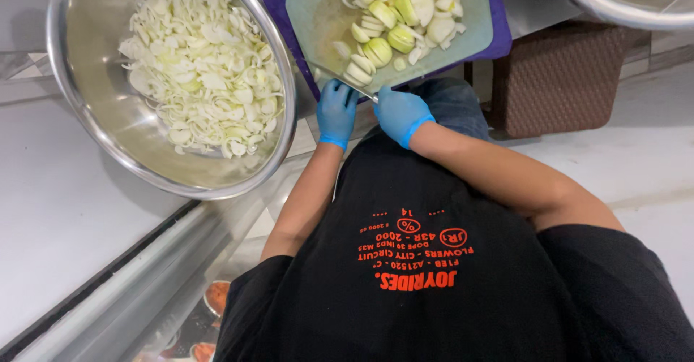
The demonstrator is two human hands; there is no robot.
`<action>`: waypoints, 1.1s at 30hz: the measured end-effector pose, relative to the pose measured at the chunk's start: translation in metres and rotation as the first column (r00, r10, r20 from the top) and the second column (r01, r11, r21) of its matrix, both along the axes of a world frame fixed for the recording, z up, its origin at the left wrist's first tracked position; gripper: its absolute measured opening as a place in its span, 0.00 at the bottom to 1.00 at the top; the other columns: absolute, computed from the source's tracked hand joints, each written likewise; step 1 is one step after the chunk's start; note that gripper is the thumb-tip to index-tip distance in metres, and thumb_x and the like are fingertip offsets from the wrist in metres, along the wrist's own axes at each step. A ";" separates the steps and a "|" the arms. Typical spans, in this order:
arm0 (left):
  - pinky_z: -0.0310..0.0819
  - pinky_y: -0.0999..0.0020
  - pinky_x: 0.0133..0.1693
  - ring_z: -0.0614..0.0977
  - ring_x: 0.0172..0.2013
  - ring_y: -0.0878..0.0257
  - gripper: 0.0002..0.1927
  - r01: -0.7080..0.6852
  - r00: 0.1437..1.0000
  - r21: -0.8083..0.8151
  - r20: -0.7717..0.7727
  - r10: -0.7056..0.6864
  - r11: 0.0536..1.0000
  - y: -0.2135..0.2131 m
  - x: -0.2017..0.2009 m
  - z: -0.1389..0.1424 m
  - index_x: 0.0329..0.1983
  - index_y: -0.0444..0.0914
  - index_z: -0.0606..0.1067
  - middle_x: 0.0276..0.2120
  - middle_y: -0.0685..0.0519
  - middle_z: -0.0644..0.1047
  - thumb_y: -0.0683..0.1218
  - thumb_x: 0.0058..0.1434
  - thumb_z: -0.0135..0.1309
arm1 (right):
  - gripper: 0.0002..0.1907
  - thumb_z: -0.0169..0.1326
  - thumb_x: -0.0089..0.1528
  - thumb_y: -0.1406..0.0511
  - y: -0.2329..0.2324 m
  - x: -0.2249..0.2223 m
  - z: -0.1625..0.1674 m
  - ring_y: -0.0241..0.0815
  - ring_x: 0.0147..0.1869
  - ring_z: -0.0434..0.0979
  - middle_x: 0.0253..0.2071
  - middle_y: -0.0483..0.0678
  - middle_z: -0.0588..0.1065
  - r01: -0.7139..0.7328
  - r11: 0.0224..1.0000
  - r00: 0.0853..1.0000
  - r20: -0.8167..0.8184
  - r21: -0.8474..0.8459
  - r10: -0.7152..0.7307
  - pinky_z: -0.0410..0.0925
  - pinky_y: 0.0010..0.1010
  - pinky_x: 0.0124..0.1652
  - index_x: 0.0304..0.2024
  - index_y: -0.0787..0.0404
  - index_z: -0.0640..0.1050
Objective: The person slices peeled onions into thin rings on a purple cutting board using a knife. Sliced onions are transferred into a large metal bowl. The person continues slicing additional onions from a second bowl and places them into the same bowl.
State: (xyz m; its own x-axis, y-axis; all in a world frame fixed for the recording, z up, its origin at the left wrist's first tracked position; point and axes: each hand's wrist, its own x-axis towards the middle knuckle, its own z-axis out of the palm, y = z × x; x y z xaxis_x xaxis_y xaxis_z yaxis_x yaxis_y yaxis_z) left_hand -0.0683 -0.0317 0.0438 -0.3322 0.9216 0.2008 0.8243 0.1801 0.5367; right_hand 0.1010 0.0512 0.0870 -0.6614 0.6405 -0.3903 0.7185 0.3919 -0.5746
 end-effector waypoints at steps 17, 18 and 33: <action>0.76 0.55 0.46 0.80 0.44 0.47 0.07 -0.047 0.997 0.018 0.062 0.046 0.999 0.002 0.001 -0.003 0.40 0.38 0.78 0.43 0.47 0.77 0.44 0.61 0.63 | 0.18 0.51 0.67 0.56 0.011 -0.006 -0.013 0.68 0.41 0.79 0.36 0.67 0.78 0.122 0.974 0.992 0.009 -0.189 -0.122 0.71 0.55 0.42 0.41 0.67 0.75; 0.76 0.55 0.46 0.80 0.44 0.47 0.08 -0.038 0.998 0.019 0.060 0.037 0.999 0.001 0.001 -0.003 0.40 0.38 0.77 0.43 0.47 0.77 0.44 0.61 0.63 | 0.18 0.50 0.68 0.56 0.010 -0.007 -0.007 0.68 0.41 0.79 0.36 0.67 0.78 0.138 0.964 0.990 0.021 -0.226 -0.137 0.71 0.55 0.43 0.42 0.67 0.75; 0.76 0.55 0.46 0.80 0.46 0.48 0.12 -0.038 0.999 -0.004 -0.023 0.038 0.999 0.003 0.002 -0.002 0.44 0.40 0.78 0.44 0.49 0.77 0.43 0.56 0.63 | 0.14 0.53 0.65 0.61 -0.014 -0.011 -0.016 0.62 0.35 0.82 0.32 0.62 0.79 0.052 0.998 0.999 0.012 0.034 -0.052 0.73 0.51 0.35 0.41 0.67 0.72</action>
